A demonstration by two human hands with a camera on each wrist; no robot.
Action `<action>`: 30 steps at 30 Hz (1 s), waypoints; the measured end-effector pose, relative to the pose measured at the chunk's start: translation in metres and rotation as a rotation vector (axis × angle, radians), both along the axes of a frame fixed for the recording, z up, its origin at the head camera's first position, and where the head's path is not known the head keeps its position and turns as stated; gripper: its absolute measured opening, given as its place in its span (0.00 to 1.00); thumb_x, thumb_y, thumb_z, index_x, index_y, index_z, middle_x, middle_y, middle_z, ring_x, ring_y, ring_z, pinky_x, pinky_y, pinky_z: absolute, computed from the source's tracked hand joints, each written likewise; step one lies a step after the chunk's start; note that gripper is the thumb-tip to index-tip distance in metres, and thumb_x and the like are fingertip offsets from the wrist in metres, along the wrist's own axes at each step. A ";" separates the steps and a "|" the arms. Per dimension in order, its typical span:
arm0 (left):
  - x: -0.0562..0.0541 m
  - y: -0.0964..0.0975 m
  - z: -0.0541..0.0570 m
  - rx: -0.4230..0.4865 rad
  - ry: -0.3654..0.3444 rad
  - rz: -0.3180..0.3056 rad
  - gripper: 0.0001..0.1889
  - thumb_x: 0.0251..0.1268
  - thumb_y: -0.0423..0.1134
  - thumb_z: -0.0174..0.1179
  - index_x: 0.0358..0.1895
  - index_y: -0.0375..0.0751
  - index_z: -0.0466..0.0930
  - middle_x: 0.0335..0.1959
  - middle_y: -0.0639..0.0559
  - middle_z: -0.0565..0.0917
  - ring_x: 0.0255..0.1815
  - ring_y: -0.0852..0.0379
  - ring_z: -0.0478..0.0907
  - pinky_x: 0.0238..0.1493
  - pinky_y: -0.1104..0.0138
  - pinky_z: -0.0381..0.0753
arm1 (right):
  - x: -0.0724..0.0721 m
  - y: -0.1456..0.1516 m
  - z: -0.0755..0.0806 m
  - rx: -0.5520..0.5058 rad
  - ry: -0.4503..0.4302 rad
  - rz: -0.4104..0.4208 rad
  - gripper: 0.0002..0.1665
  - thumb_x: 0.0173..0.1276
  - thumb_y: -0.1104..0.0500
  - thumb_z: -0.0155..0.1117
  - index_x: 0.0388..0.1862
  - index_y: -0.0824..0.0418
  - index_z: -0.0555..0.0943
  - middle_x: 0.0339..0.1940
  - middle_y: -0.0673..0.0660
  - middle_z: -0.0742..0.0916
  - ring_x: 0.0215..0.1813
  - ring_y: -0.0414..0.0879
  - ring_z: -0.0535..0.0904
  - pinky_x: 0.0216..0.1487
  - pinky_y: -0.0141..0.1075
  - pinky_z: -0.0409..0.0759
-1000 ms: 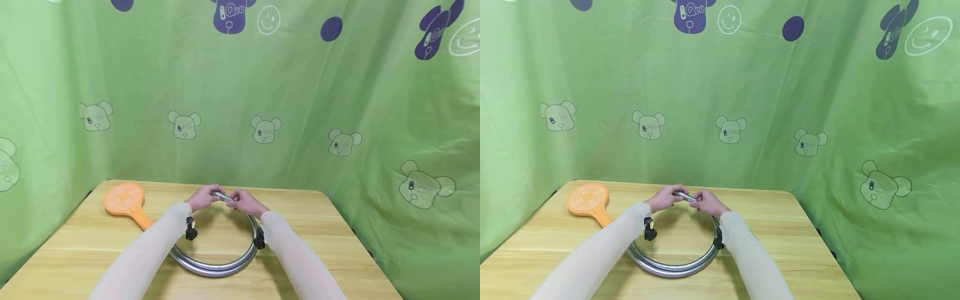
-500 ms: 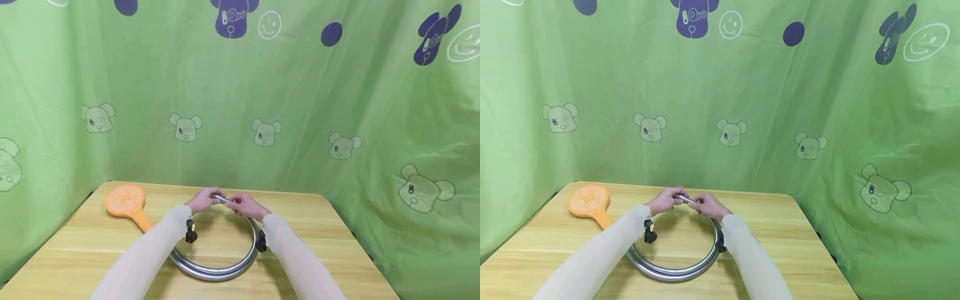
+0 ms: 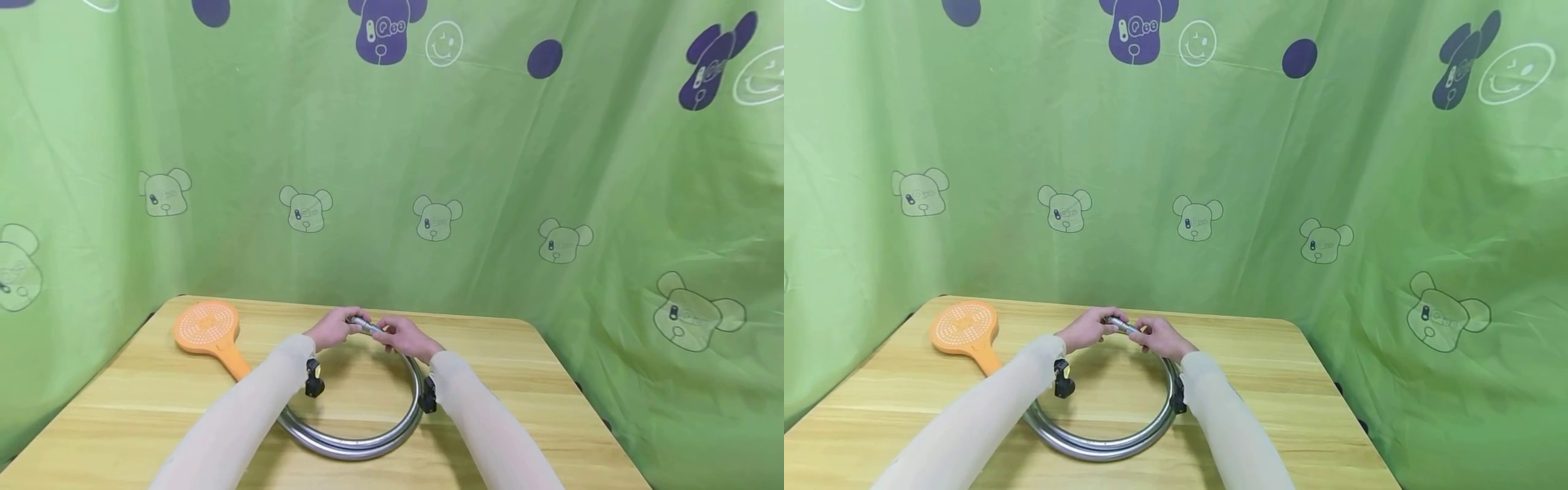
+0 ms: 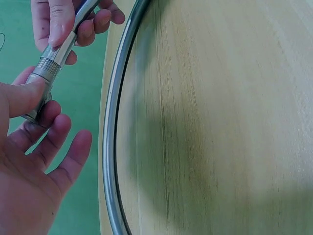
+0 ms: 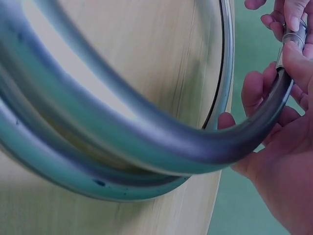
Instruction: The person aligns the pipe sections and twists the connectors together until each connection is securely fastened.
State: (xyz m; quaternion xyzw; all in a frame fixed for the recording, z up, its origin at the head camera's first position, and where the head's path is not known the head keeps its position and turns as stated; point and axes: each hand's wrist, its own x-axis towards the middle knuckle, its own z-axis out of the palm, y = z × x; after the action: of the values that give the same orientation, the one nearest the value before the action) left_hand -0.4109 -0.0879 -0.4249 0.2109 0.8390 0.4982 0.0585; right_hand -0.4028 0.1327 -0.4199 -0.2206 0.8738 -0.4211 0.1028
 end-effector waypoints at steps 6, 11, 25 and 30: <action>0.001 0.000 0.000 0.013 0.002 -0.002 0.14 0.72 0.30 0.57 0.55 0.45 0.82 0.44 0.48 0.83 0.29 0.56 0.70 0.26 0.70 0.72 | 0.000 0.001 -0.001 -0.004 -0.015 0.008 0.11 0.76 0.53 0.60 0.49 0.59 0.82 0.39 0.72 0.84 0.35 0.56 0.81 0.39 0.48 0.81; 0.004 0.001 0.002 0.015 0.019 -0.003 0.14 0.71 0.29 0.57 0.56 0.42 0.82 0.43 0.48 0.83 0.29 0.55 0.71 0.26 0.71 0.72 | 0.000 0.001 0.002 0.003 -0.042 0.023 0.11 0.78 0.53 0.57 0.47 0.59 0.81 0.36 0.68 0.83 0.39 0.62 0.82 0.38 0.47 0.81; 0.002 -0.001 0.005 0.023 0.049 -0.002 0.16 0.69 0.29 0.59 0.57 0.42 0.83 0.45 0.49 0.85 0.33 0.56 0.74 0.32 0.69 0.77 | -0.002 0.005 0.006 -0.027 -0.125 0.031 0.19 0.79 0.47 0.54 0.39 0.59 0.82 0.30 0.63 0.82 0.34 0.54 0.78 0.35 0.37 0.76; 0.002 -0.001 0.007 0.030 0.044 -0.012 0.16 0.68 0.29 0.60 0.56 0.43 0.84 0.45 0.49 0.85 0.38 0.48 0.77 0.33 0.68 0.77 | -0.002 0.006 0.007 -0.044 -0.145 0.021 0.21 0.80 0.46 0.52 0.36 0.60 0.81 0.29 0.59 0.81 0.32 0.49 0.76 0.34 0.35 0.75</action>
State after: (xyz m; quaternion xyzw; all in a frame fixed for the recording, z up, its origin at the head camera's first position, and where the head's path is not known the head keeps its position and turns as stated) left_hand -0.4093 -0.0894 -0.4180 0.2276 0.8313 0.5056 0.0396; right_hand -0.4048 0.1385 -0.4127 -0.2010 0.8521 -0.4540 0.1654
